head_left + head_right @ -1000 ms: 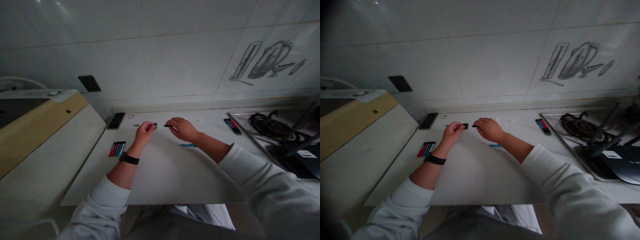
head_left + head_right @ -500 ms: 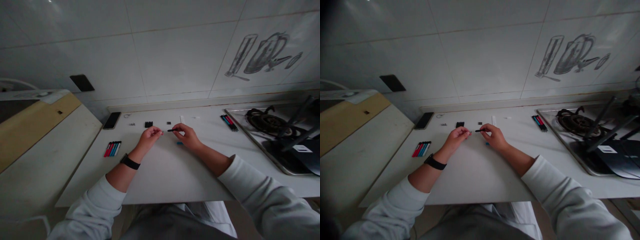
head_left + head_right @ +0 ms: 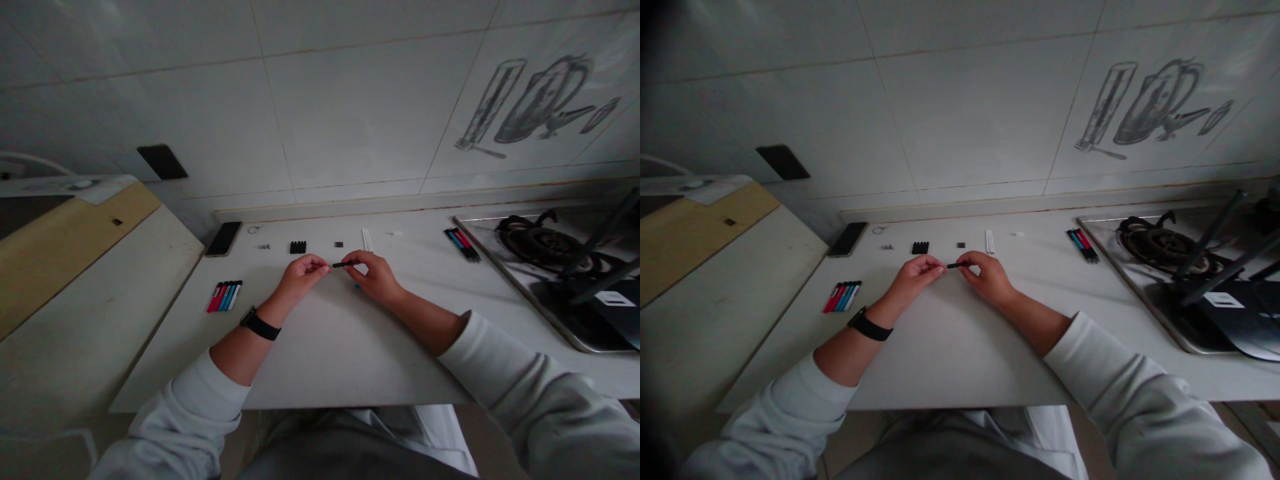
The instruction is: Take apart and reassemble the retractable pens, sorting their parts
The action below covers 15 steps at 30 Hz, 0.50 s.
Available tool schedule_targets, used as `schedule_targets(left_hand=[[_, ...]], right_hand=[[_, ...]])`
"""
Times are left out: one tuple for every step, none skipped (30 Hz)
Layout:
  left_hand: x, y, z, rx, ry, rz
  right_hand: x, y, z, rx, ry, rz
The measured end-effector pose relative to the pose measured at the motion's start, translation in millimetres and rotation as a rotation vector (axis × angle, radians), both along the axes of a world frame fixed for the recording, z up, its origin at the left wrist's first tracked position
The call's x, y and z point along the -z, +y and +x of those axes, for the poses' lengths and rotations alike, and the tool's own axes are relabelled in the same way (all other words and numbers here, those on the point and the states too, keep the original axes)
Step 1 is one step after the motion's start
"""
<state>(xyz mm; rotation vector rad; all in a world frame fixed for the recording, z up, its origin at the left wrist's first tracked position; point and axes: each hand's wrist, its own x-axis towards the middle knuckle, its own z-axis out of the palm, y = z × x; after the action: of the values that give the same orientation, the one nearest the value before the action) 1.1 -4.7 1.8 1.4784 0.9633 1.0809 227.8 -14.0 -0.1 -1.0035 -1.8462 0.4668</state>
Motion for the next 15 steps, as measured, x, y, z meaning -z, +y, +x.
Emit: schedule_targets(left_hand=[[0.8, 0.4, 0.0, -0.002, 0.002, -0.004], [1.7, 0.7, 0.1, -0.006, 0.002, -0.007], [2.4, 0.9, 0.1, -0.011, 0.001, -0.011], [3.0, 1.1, 0.2, -0.013, -0.002, -0.018], [3.2, 1.1, 0.3, -0.014, -0.006, -0.027], [3.1, 0.9, 0.4, -0.015, -0.011, -0.038], [2.6, 0.6, 0.5, -0.015, -0.018, -0.051], [1.8, 0.3, 0.5, -0.014, -0.026, -0.065], [0.8, -0.1, 0.6, -0.013, -0.034, -0.080], [-0.3, -0.5, 0.6, -0.012, -0.042, -0.093], [-1.3, -0.8, 0.6, -0.011, -0.047, -0.103], [-2.0, -1.1, 0.5, -0.010, -0.048, -0.111], [-2.6, -1.2, 0.4, -0.009, -0.046, -0.114], [-2.8, -1.2, 0.3, -0.007, -0.040, -0.113], [-2.7, -1.1, 0.2, -0.006, -0.033, -0.107]], right_hand=[[0.1, 0.1, 0.5, 0.000, -0.018, 0.020], [0.2, 0.2, 1.0, -0.001, -0.037, 0.042], [0.1, 0.2, 1.5, -0.005, -0.056, 0.064], [0.0, 0.1, 1.9, -0.010, -0.075, 0.085], [-0.3, -0.1, 2.3, -0.016, -0.090, 0.107], [-0.7, -0.3, 2.6, -0.024, -0.103, 0.129], [-1.1, -0.6, 2.8, -0.030, -0.113, 0.153], [-1.5, -0.8, 3.0, -0.034, -0.121, 0.177], [-1.9, -1.0, 3.1, -0.038, -0.128, 0.200], [-2.2, -1.2, 3.3, -0.041, -0.136, 0.220], [-2.5, -1.4, 3.5, -0.046, -0.146, 0.236], [-2.9, -1.6, 3.7, -0.048, -0.154, 0.248], [-3.3, -1.7, 4.0, -0.052, -0.163, 0.255], [-3.7, -1.9, 4.3, -0.053, -0.169, 0.259], [-4.3, -2.1, 4.7, -0.050, -0.174, 0.257]])
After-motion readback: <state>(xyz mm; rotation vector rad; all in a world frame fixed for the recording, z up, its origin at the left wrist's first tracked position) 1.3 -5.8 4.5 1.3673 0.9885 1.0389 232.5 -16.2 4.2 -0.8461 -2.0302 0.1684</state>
